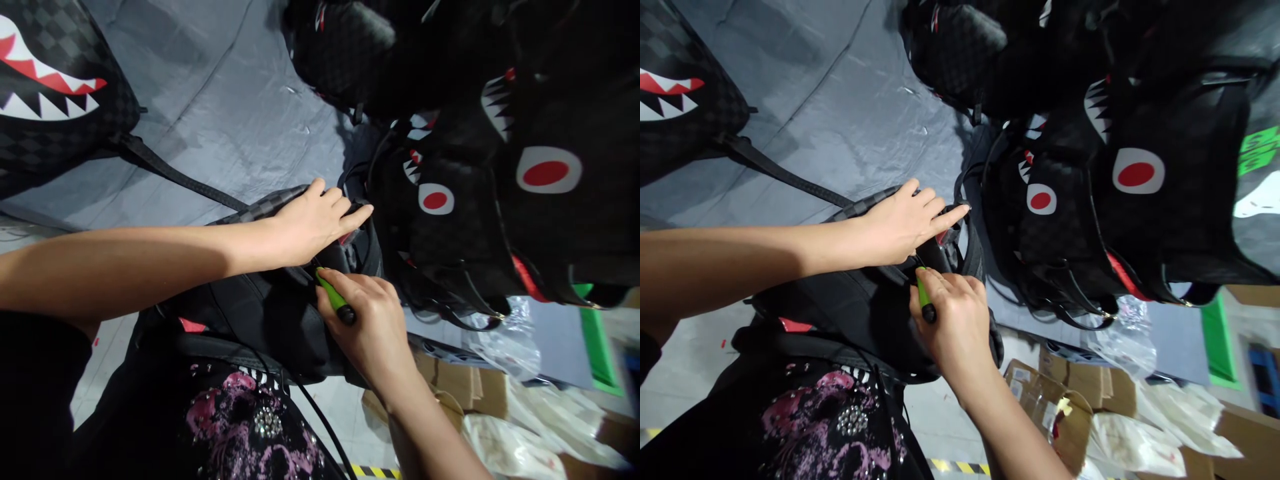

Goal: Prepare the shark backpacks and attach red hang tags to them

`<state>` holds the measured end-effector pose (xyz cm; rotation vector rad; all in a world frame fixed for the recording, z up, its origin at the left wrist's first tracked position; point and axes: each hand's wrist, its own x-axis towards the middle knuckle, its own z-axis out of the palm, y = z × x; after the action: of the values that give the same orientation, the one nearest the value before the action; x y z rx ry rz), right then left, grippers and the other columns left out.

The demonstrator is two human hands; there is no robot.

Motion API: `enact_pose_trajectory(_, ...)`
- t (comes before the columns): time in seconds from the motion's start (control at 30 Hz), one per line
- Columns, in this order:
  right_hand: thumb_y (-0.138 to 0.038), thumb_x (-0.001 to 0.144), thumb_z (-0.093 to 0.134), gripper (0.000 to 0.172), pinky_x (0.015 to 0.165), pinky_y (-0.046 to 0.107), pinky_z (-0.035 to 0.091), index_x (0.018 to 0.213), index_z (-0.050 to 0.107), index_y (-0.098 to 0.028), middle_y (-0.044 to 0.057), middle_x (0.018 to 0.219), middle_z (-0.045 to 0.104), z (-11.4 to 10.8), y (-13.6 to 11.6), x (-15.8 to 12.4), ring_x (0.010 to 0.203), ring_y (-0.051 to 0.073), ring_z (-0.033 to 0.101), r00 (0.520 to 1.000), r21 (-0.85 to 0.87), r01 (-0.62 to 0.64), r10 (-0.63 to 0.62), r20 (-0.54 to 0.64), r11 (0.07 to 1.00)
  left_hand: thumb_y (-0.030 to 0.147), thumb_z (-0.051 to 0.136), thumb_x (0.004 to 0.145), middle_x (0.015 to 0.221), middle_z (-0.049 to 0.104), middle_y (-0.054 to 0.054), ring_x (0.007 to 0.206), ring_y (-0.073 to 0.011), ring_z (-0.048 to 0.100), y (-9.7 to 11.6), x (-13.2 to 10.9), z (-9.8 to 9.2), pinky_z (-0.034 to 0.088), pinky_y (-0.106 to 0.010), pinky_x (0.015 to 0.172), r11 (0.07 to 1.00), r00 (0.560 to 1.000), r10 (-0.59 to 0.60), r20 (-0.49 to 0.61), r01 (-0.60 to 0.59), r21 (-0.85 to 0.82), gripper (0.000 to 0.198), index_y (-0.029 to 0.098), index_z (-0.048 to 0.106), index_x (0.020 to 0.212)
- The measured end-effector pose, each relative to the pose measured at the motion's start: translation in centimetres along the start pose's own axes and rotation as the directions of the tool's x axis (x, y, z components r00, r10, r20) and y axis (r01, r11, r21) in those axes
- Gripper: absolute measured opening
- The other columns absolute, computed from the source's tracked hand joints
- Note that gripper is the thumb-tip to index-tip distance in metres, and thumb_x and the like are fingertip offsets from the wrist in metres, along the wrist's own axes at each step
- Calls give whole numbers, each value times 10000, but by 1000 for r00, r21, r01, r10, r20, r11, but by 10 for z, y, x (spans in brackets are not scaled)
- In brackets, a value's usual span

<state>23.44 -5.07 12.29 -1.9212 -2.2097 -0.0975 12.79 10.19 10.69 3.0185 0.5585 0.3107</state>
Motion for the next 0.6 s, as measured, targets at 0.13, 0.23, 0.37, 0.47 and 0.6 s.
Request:
enact_pose_trajectory(0.13, -232, 925, 583, 190, 874, 407, 436, 1084, 682, -198, 57, 942, 766, 2, 0, -2, 845, 226, 693, 1000, 24, -9, 9, -21, 1000, 335, 610, 870, 1375, 531, -142, 1255, -378, 433, 0, 0, 1, 264, -513, 1079, 1000, 1000, -8, -6, 8, -28, 815, 212, 220, 1575)
enact_pose_trajectory(0.23, -236, 924, 588, 181, 888, 410, 426, 1069, 688, -196, 57, 943, 764, 3, -1, -2, 860, 228, 689, 999, 2, -17, 17, -34, 1000, 292, 591, 875, 1370, 536, -147, 1244, -366, 446, 0, -1, -1, 271, -493, 1076, 1000, 1000, -8, -13, 7, -19, 781, 190, 245, 1569)
enact_pose_trajectory(0.37, -240, 917, 593, 200, 826, 385, 446, 1076, 697, -177, 54, 921, 758, 4, -2, 0, 830, 221, 684, 999, 26, -22, 23, -34, 999, 260, 530, 894, 1382, 532, -140, 1243, -337, 454, 1, -2, -4, 290, -466, 1071, 998, 1000, -8, 5, 8, 59, 748, 180, 226, 1573)
enact_pose_trajectory(0.47, -247, 922, 592, 201, 825, 383, 448, 1075, 701, -173, 56, 920, 755, 5, -4, 2, 835, 221, 688, 998, 35, -29, 31, -55, 999, 258, 505, 903, 1389, 531, -130, 1248, -326, 457, 1, -2, -6, 294, -457, 1071, 997, 1000, -17, 21, 15, 75, 737, 201, 213, 1577)
enact_pose_trajectory(0.6, -254, 934, 578, 225, 855, 380, 461, 1107, 695, -170, 67, 971, 749, 8, -5, 1, 885, 217, 688, 997, 99, -50, 56, -56, 994, 261, 507, 902, 1373, 544, -132, 1247, -335, 463, -1, -1, -4, 304, -457, 1053, 998, 1000, -14, 19, 13, 56, 732, 214, 225, 1575)
